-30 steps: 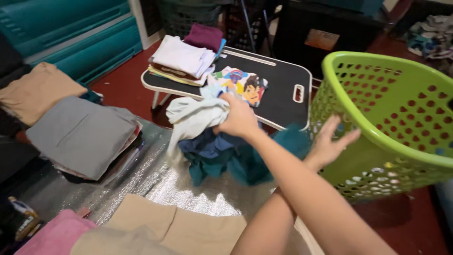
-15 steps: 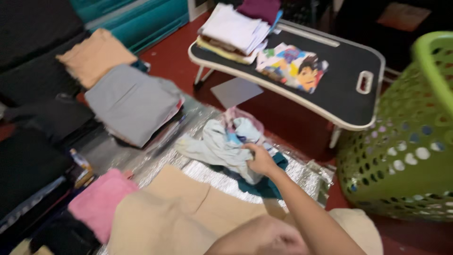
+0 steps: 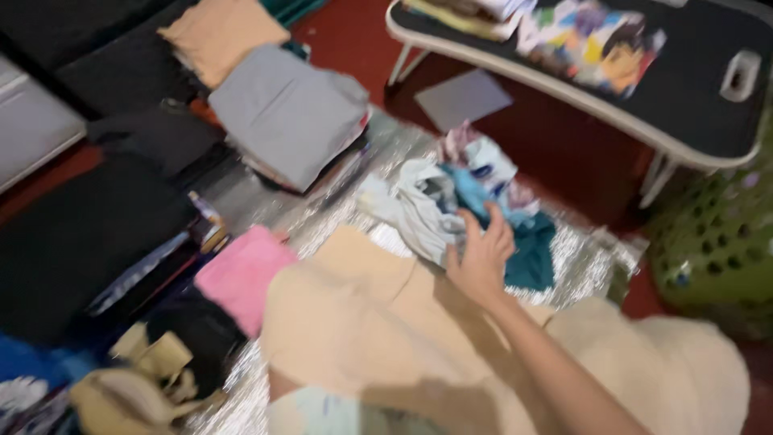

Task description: The person sits on the floor and folds various clothing items, including a grey t-shirt, a light blue baby onesie, a light blue tank top, a white striped shirt, a pink towel, and a teal t-shirt. They place the folded items into neat stacks on a nearby table and the floor.

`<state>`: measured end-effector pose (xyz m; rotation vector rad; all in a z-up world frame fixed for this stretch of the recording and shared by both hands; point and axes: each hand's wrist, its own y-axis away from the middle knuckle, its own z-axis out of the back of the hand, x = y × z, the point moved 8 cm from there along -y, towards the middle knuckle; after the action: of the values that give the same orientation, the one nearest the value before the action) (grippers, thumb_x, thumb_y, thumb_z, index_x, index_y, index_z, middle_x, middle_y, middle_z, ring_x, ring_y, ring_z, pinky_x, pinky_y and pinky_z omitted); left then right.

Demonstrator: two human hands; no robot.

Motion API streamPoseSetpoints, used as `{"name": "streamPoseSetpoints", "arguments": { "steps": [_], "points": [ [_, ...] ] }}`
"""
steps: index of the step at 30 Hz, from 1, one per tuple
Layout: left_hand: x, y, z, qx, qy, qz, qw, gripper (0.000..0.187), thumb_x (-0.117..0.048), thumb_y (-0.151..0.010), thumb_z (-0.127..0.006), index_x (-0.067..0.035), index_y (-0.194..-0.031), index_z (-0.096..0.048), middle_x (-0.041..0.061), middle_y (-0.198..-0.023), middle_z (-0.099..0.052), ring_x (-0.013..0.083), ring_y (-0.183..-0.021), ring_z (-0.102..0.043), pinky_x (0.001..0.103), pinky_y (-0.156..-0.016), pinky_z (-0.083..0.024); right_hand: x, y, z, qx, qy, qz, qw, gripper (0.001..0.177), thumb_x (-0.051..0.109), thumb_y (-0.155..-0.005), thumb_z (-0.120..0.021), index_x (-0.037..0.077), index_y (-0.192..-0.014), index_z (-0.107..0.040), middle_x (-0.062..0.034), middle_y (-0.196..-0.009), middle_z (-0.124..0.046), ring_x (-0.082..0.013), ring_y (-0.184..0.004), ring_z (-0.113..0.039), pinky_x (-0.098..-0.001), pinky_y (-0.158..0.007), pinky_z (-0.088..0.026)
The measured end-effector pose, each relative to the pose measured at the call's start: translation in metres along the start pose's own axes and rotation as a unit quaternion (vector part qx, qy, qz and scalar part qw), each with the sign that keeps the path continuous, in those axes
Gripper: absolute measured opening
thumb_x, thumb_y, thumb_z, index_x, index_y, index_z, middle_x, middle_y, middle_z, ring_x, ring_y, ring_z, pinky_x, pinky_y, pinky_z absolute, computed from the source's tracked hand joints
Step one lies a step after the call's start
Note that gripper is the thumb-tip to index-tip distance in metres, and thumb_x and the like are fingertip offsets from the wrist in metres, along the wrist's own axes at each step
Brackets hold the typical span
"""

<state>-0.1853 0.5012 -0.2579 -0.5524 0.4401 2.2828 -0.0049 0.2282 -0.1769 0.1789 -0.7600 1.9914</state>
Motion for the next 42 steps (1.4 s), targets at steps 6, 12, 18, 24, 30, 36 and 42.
{"name": "streamPoseSetpoints", "arguments": {
  "steps": [6,12,18,24,30,36,42],
  "points": [
    [-0.046,0.008,-0.010,-0.003,0.149,-0.042,0.988,0.026,-0.021,-0.088,-0.070,-0.005,-0.109,-0.071,0.007,-0.090,-0.072,0.0194,-0.084,-0.070,0.036,-0.082,-0.056,0.000,0.003,-0.018,0.032,0.027,-0.026,0.999,0.073,0.021,-0.076,-0.075,0.009,-0.142,-0.048,-0.0253,-0.154,-0.024,-0.0474,-0.138,-0.025,-0.0631,-0.111,-0.023],
    [-0.068,0.031,-0.021,0.057,0.344,-0.035,0.936,0.029,-0.025,-0.088,-0.071,-0.006,-0.110,-0.070,0.009,-0.093,-0.073,0.0206,-0.086,-0.072,0.036,-0.082,-0.056,-0.020,0.002,-0.011,0.017,0.050,-0.042,0.998,0.073,0.021,-0.077,-0.078,0.009,-0.142,-0.047,-0.0258,-0.153,-0.024,-0.0493,-0.139,-0.023,-0.0645,-0.110,-0.021],
    [-0.144,0.049,-0.060,0.148,0.471,-0.031,0.869,0.032,-0.029,-0.087,-0.072,-0.008,-0.111,-0.069,0.010,-0.096,-0.075,0.0217,-0.088,-0.073,0.037,-0.083,-0.057,-0.068,-0.024,-0.004,0.005,-0.038,-0.065,0.997,0.070,0.021,-0.078,-0.078,0.015,-0.143,-0.051,-0.0227,-0.158,-0.038,-0.0468,-0.133,-0.039,-0.0588,-0.104,-0.033],
    [-0.194,0.064,-0.092,0.134,0.443,0.004,0.886,0.035,-0.033,-0.087,-0.073,-0.009,-0.112,-0.068,0.012,-0.099,-0.076,0.0228,-0.090,-0.074,0.037,-0.083,-0.058,-0.142,-0.006,-0.084,0.205,-0.016,-0.111,0.972,0.047,0.028,-0.084,-0.077,0.015,-0.128,-0.068,-0.0211,-0.113,-0.073,-0.0399,-0.108,-0.068,-0.0533,-0.098,-0.047],
    [-0.184,-0.007,-0.051,-0.065,0.087,-0.039,0.993,0.059,-0.030,-0.080,-0.078,-0.012,-0.133,-0.059,0.017,-0.144,-0.052,0.0417,-0.119,-0.055,0.051,-0.095,-0.046,-0.163,0.048,-0.095,0.267,-0.012,-0.168,0.949,0.039,0.024,-0.083,-0.073,0.012,-0.119,-0.073,-0.0239,-0.104,-0.072,-0.0398,-0.101,-0.070,-0.0465,-0.090,-0.055],
    [-0.154,-0.073,-0.080,0.010,-0.133,-0.062,0.989,0.033,-0.026,-0.087,-0.071,-0.015,-0.118,-0.072,0.010,-0.127,-0.069,0.0354,-0.121,-0.062,0.050,-0.097,-0.051,-0.192,0.035,-0.032,0.080,-0.066,-0.284,0.953,0.033,0.011,-0.088,-0.061,0.001,-0.118,-0.071,-0.0257,-0.079,-0.072,-0.0384,-0.075,-0.074,-0.0464,-0.073,-0.058],
    [-0.128,-0.086,-0.025,-0.089,0.337,0.015,0.937,0.021,-0.020,-0.100,-0.059,-0.007,-0.114,-0.068,0.015,-0.102,-0.074,0.0252,-0.089,-0.071,0.040,-0.074,-0.056,-0.225,0.012,0.041,-0.147,-0.459,-0.287,0.828,0.049,0.011,-0.096,-0.055,0.000,-0.143,-0.048,-0.0147,-0.129,-0.064,-0.0252,-0.107,-0.072,-0.0393,-0.087,-0.063]
  ]
}}
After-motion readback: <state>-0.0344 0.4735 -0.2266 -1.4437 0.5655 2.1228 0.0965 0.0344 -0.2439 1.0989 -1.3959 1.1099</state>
